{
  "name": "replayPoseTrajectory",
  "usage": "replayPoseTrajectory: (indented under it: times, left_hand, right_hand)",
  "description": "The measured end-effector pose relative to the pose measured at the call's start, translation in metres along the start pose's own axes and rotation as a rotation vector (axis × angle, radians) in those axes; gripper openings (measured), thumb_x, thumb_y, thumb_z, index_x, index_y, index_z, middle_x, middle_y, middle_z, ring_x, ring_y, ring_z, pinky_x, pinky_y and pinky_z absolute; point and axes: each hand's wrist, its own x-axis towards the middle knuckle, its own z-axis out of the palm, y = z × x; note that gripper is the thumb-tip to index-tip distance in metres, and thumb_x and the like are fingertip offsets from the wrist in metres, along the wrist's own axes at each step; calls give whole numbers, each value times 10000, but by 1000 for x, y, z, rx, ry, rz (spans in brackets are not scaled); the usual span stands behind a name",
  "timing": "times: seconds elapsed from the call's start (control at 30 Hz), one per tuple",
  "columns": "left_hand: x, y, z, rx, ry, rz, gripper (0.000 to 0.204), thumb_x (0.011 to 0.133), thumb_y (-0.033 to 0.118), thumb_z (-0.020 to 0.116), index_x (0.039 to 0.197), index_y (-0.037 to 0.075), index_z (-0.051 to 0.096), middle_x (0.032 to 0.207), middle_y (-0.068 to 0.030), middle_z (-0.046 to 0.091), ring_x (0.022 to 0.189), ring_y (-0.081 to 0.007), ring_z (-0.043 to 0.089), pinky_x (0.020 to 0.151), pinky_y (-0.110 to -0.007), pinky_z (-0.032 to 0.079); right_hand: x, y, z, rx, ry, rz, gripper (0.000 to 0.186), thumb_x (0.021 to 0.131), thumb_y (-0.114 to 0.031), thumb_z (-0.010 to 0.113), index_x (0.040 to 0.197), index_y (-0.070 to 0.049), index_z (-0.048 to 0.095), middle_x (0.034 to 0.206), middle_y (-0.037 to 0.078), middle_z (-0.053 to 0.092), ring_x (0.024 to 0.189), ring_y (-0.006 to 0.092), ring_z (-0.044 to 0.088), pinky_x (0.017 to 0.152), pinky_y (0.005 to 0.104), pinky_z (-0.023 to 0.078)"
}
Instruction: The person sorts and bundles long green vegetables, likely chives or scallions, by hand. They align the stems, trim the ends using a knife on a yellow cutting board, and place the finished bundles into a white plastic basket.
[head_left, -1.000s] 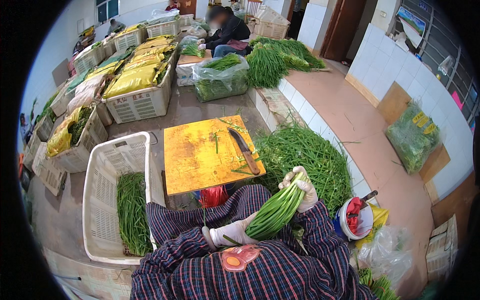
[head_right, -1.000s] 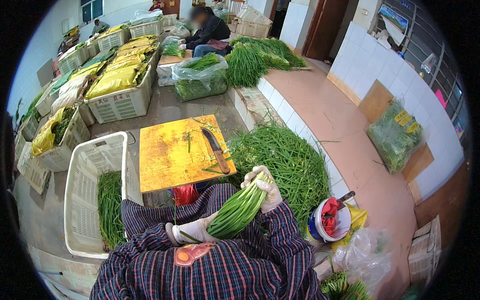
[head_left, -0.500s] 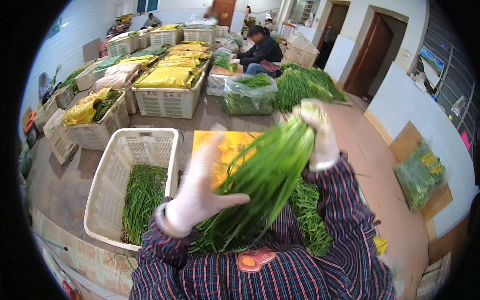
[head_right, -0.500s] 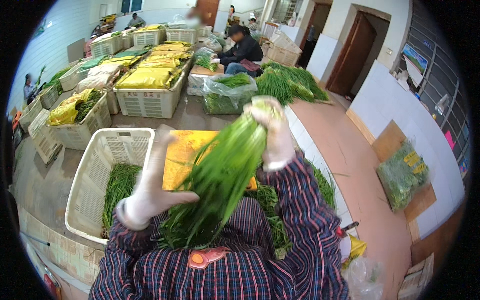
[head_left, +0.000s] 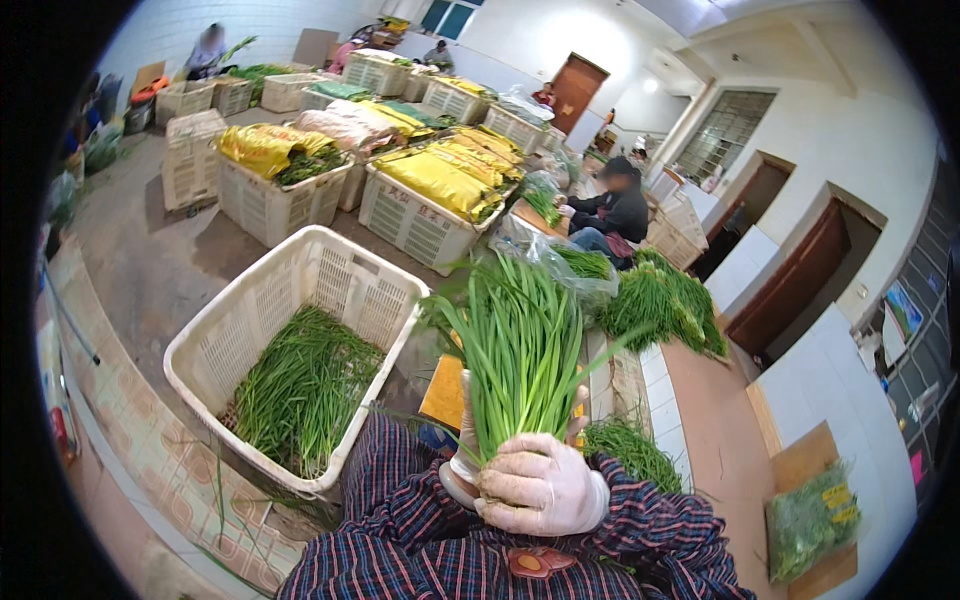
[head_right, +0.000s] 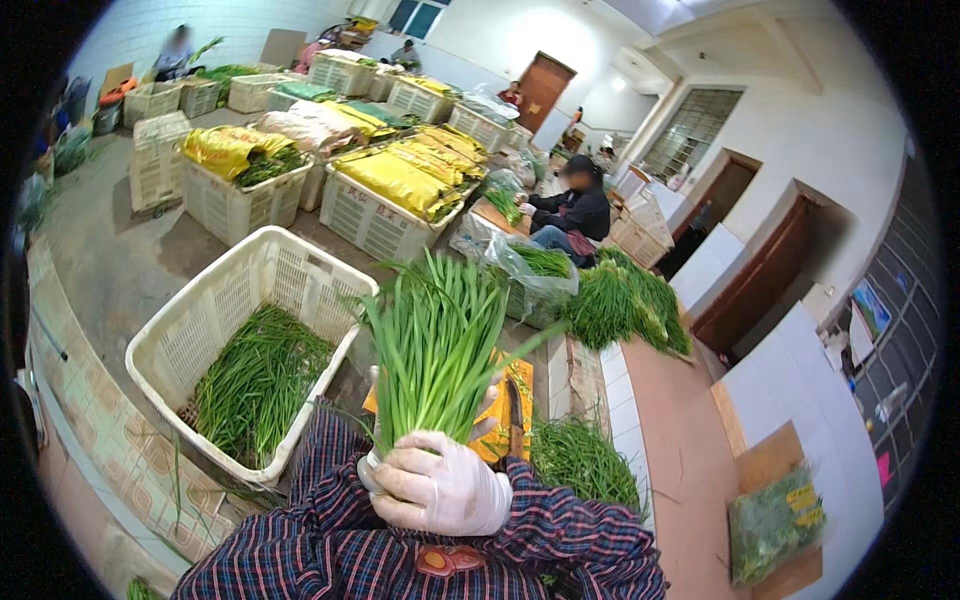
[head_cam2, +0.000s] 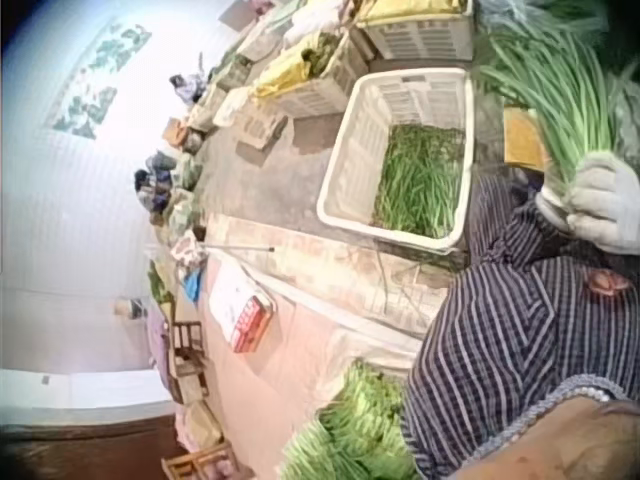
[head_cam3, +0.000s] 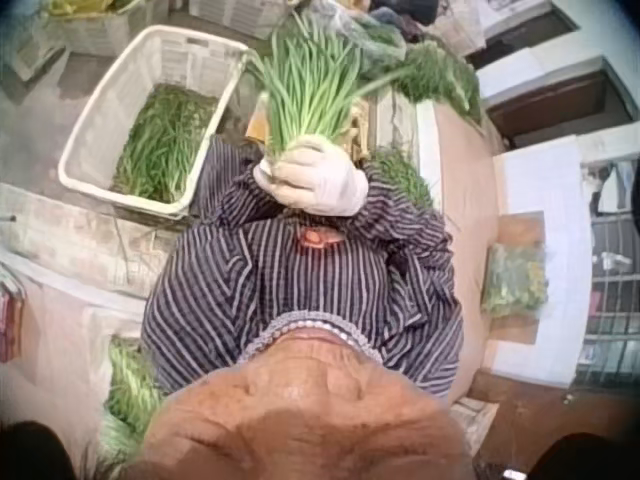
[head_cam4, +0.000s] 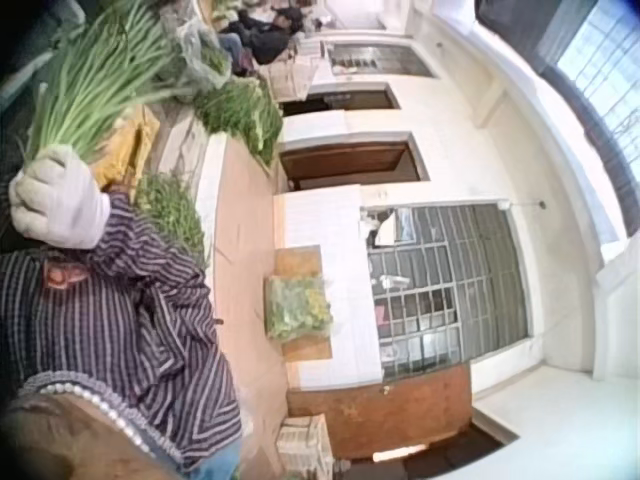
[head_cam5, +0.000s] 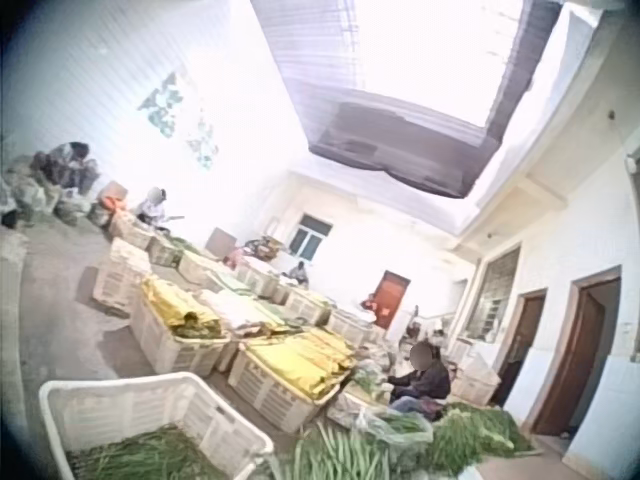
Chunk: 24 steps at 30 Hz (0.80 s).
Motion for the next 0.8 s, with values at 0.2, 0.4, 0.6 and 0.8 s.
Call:
replayPoseTrajectory:
  times: [0.2,0.4,0.6,0.8]
  left_hand:
    - [-25,29,-108,-93,161,-56,527,909,378,432,1320,55,358,1318,-179,400,1091,-297,514,936,-426,426]
    - [-67,37,-165,-88,617,-194,426,900,330,460,1212,41,481,1090,-159,598,900,-280,616,787,-405,513]
    - [-100,24,-182,201,1046,-258,386,859,344,527,1097,42,563,932,-134,643,771,-249,636,702,-404,540]
    - [-100,18,-183,220,1046,-297,349,855,240,544,1104,-4,547,985,-156,634,833,-262,639,744,-407,534]
  right_hand:
    - [-70,15,43,55,-5,81,197,635,-157,648,824,-118,610,910,28,595,849,175,582,789,343,465]
    - [-144,11,94,263,-90,316,270,721,-191,663,973,-132,582,1039,16,576,1009,196,530,910,379,387]
    - [-187,5,79,828,-145,729,573,636,-220,757,1149,-100,534,1276,110,452,1266,344,323,1045,451,260]
    - [-266,-13,103,1236,291,1878,424,888,-351,516,1184,-47,486,1200,93,503,1079,216,500,917,357,391]
